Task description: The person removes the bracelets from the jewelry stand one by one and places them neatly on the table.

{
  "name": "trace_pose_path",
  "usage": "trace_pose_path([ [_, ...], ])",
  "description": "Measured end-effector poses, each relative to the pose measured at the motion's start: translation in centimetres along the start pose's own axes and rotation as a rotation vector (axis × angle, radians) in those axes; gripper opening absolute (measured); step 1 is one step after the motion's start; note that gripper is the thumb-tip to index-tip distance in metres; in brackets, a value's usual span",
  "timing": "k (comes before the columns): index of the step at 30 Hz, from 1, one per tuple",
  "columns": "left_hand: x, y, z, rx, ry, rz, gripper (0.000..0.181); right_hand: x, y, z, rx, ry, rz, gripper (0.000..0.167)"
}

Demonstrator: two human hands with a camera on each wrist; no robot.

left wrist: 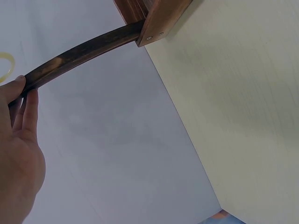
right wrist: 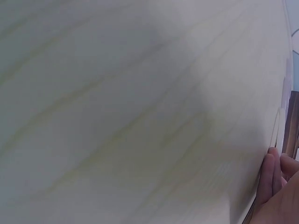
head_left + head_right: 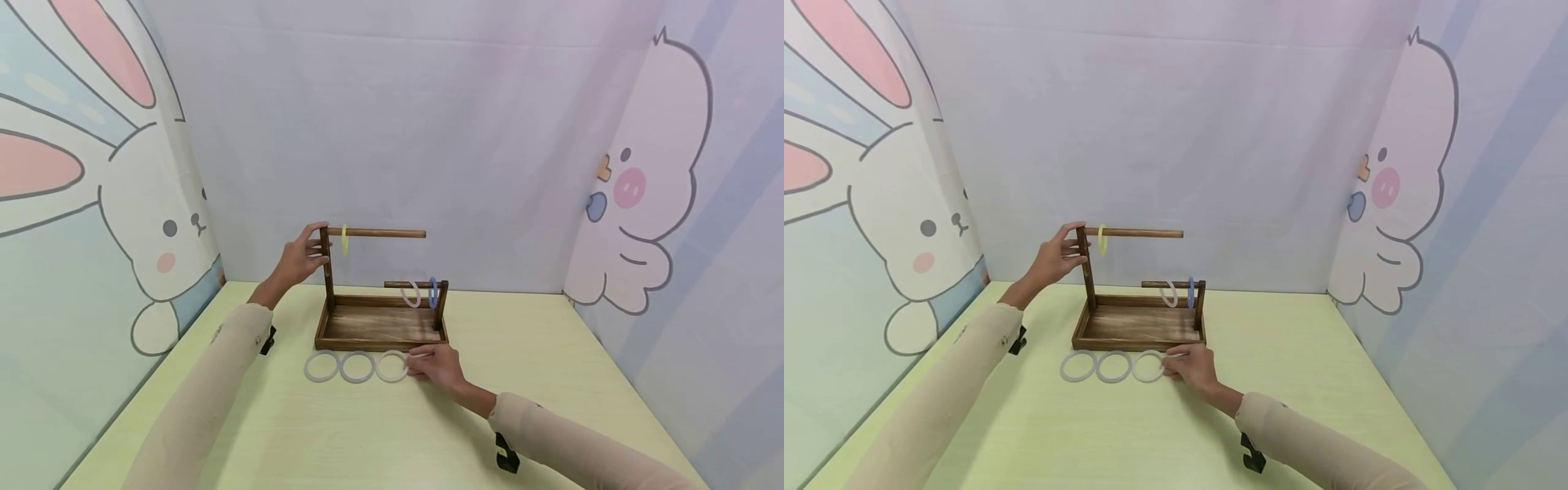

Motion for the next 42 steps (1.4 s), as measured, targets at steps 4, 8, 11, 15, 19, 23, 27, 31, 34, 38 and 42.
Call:
trace_pose_path([
  [4, -0.06, 0.02, -0.03, 0.007, 0.001, -0.002, 0.08, 0.01, -0.12, 0.07, -0.005, 0.013, -0.013, 0.028],
  [8, -0.11, 0.07, -0.15, 0.009, 0.01, -0.003, 0.08, 0.01, -0.24, -0.05, 0.001, 0.025, -0.021, 0.027],
  [11, -0.11, 0.1, -0.17, 0.003, 0.009, -0.003, 0.08, 0.01, -0.24, -0.17, 0.002, 0.027, -0.025, 0.027],
  [15, -0.09, 0.09, -0.14, 0.0, 0.0, 0.001, 0.08, 0.01, -0.22, -0.26, 0.005, 0.024, -0.039, 0.026],
  [19, -0.08, 0.06, -0.14, -0.002, -0.004, 0.002, 0.08, 0.05, -0.17, -0.22, -0.007, 0.022, -0.042, 0.026],
  [23, -0.11, 0.02, -0.21, 0.004, -0.007, -0.003, 0.08, 0.02, -0.22, -0.24, -0.004, 0.03, -0.046, 0.026],
  [27, -0.16, -0.04, -0.34, 0.012, -0.008, -0.008, 0.08, -0.13, -0.32, -0.23, -0.002, 0.035, -0.049, 0.026],
  [31, -0.14, -0.07, -0.45, 0.01, -0.002, -0.007, 0.08, -0.31, -0.33, -0.22, -0.001, 0.038, -0.05, 0.026],
  [34, -0.1, -0.06, -0.5, 0.012, 0.002, -0.004, 0.08, -0.37, -0.29, -0.28, 0.01, 0.032, -0.045, 0.027],
  [38, -0.06, -0.06, -0.46, 0.017, 0.007, -0.004, 0.079, -0.39, -0.09, -0.04, 0.0, 0.02, -0.027, 0.028],
  [42, -0.06, -0.05, -0.3, 0.02, 0.009, -0.003, 0.08, -0.51, 0.03, 0.29, -0.002, 0.015, -0.029, 0.03],
])
Point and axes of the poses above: each hand's wrist, its own y-axis away from the middle knuckle, its own x-axis out of the palm, z = x × y, the point moved 5 cm from there along -y, towards the middle knuckle, and after that the axes turned 12 degrees about -z, right-handed, at the moved point
